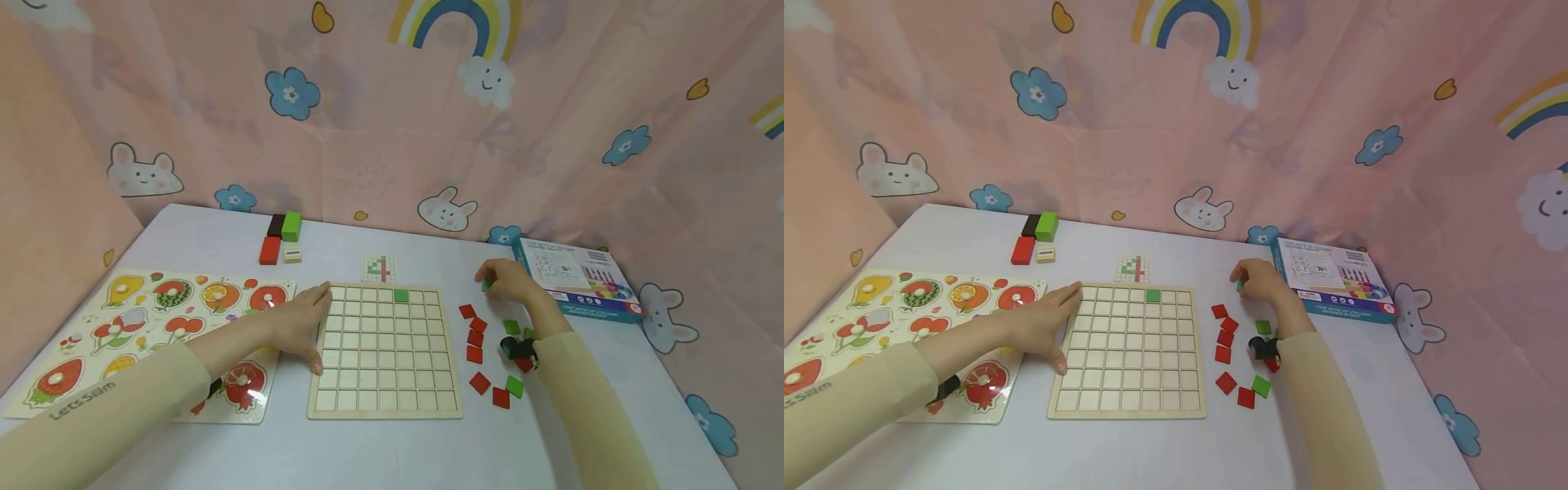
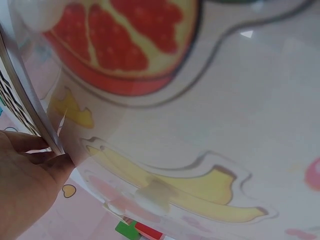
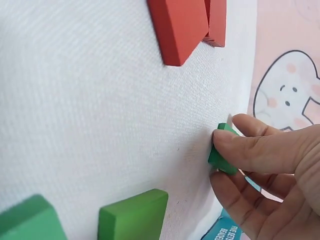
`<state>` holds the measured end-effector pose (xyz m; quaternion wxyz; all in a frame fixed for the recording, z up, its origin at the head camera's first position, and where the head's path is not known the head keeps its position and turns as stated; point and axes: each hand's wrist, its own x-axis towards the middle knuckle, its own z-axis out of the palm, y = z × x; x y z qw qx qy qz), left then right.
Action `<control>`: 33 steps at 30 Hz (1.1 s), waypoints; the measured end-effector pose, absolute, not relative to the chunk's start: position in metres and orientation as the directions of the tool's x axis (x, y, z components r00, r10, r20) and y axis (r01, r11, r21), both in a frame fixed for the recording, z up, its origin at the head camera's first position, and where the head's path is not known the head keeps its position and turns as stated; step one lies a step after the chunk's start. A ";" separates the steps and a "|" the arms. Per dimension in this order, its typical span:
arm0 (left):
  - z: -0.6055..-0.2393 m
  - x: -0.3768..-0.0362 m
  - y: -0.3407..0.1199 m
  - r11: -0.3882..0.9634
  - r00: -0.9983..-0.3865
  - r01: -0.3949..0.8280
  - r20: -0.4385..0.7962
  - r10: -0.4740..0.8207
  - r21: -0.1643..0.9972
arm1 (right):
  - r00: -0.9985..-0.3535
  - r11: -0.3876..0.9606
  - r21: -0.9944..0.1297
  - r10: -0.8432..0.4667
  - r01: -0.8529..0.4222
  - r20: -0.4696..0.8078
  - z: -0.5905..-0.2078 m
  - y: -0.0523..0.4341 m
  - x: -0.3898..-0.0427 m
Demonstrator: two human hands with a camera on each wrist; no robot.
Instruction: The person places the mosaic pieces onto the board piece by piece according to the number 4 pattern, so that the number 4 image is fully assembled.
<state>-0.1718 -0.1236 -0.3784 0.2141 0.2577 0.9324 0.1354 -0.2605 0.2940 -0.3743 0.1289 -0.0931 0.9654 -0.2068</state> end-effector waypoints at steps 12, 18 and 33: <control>-0.378 -0.172 -0.123 0.832 -0.777 0.423 -0.328 0.537 0.358 | -0.946 0.873 -0.442 -0.293 -0.207 -0.136 -0.365 0.276 -0.258; -0.379 -0.172 -0.123 0.831 -0.778 0.421 -0.326 0.537 0.364 | -0.944 0.821 -0.508 -0.327 -0.259 -0.048 -0.362 0.249 -0.254; -0.379 -0.172 -0.124 0.830 -0.778 0.418 -0.326 0.537 0.369 | -0.896 0.708 -0.630 -0.442 -0.319 -0.043 -0.362 0.168 -0.235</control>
